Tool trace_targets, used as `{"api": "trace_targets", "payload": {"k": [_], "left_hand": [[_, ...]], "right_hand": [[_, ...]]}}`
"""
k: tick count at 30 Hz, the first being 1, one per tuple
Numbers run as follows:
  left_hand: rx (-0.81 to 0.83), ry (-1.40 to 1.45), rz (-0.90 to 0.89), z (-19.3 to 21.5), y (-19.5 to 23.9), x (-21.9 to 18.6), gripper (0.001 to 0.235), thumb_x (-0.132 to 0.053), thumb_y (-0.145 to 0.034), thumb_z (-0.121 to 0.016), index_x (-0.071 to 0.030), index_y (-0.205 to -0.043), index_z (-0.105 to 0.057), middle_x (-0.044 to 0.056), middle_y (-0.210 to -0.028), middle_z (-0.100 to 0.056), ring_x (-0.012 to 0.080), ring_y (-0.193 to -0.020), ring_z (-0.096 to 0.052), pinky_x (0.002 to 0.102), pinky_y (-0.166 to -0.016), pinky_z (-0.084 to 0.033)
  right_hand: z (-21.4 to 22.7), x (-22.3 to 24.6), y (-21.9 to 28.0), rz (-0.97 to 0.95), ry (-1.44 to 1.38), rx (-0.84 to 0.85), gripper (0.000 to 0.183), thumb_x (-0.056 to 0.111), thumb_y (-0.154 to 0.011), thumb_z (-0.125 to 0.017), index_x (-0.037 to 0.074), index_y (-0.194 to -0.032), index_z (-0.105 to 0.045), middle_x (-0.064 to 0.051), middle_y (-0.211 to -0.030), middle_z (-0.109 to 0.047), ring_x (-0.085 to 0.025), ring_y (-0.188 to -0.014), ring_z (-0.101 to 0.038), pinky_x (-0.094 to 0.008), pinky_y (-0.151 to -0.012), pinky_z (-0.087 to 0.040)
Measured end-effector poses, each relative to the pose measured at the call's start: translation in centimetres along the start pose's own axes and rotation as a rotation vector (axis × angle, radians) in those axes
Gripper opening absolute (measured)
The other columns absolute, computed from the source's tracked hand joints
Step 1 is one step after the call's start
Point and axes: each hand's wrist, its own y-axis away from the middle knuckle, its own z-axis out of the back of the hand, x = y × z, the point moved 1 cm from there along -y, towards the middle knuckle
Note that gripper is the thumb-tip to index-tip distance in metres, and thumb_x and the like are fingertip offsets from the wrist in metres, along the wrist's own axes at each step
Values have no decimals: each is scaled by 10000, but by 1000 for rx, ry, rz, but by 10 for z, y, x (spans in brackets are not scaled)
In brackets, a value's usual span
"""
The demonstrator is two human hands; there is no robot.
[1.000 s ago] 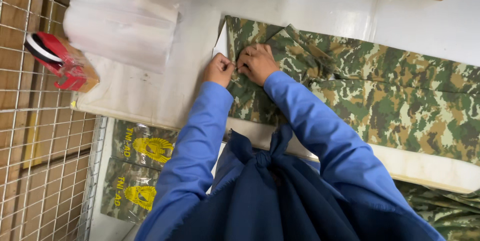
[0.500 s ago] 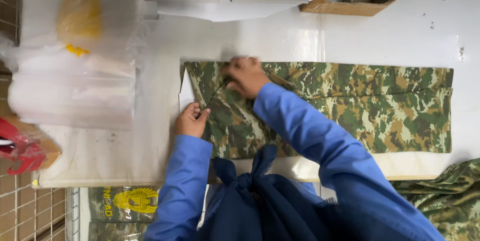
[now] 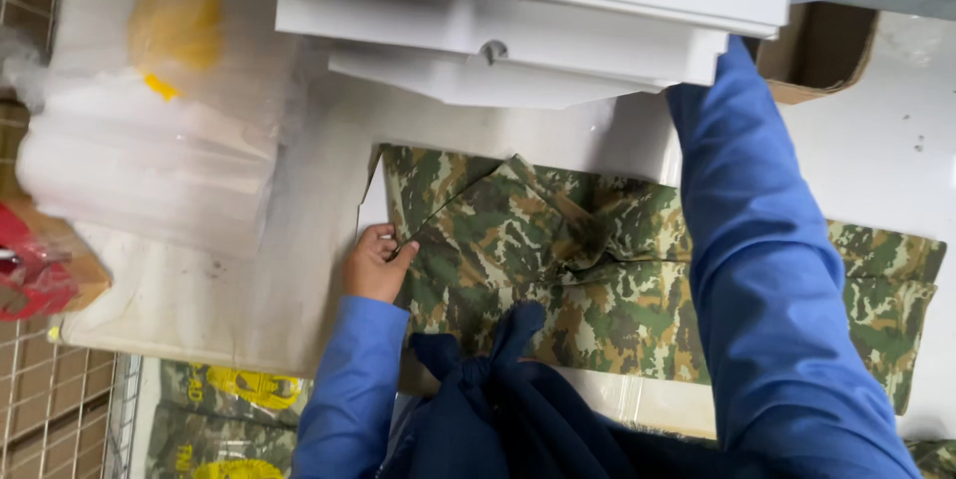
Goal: The person folds a camouflage shirt around a white board and then slides the folded garment into a clear plastic bag.
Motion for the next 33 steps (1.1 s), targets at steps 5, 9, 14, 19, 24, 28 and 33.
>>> {"api": "trace_targets", "payload": {"k": [5,9,14,19,24,28,33], "left_hand": [[153,245,-9,-7,-16,9,425,-241,-779,-891,-108,-1124,-680,56,-832,-723,156,-792,-698,313,-761,-572],[148,189,-35,-7,-23,21,468,-306,-770,-866,-118,-1159,-687,75,-900,-762,172,-808,-730,314,-773,-585],[289,214,-146,-10,-28,16,596,-323,-747,-905,-88,-1248,-685,96,-1029,-762,167,-980,-735,324,-895,-604],[372,356,-236,-3,-29,15,560,-247,-773,-911,-38,-1238,-679,131,-1022,-719,172,-954,-676,342,-908,-588],[350,255,-256,3,-31,14,529,-329,-731,-941,-121,-1160,-713,83,-979,-762,186,-939,-752,322,-857,-618],[322,-1,-321,5,-30,12,470,-478,-731,-843,-270,-1126,-694,-38,-952,-783,176,-993,-758,365,-885,-613],[302,-58,-301,10,-24,9,365,-437,-763,-800,-212,-1021,-673,34,-909,-770,304,-1016,-742,468,-907,-598]], "right_hand": [[-30,45,25,-399,358,-286,472,426,-1069,-320,243,-1481,-460,10,-1635,-423,-225,-1593,-349,-378,-1427,-232],[-123,36,115,-594,2031,-403,395,-62,-765,-549,92,-621,-215,-21,-592,-210,-116,-814,-269,-377,-556,-212],[-353,-104,182,-667,1047,189,192,25,-924,-785,70,-1105,-741,-148,-898,-780,-335,-851,-756,-456,-788,-601],[-356,-166,186,-738,1025,294,117,56,-972,-734,73,-1087,-722,-132,-853,-773,-316,-761,-750,-438,-731,-605],[-353,-178,186,-694,1111,419,59,27,-987,-725,10,-1039,-701,-186,-829,-745,-365,-702,-740,-471,-642,-597],[-360,-192,183,61,1349,868,186,201,-1033,-633,119,-869,-602,-37,-858,-655,-245,-935,-679,-436,-902,-547],[-348,-203,175,212,1411,1032,346,297,-1135,-416,104,-875,-538,-36,-799,-535,-227,-772,-633,-405,-814,-563]]}}
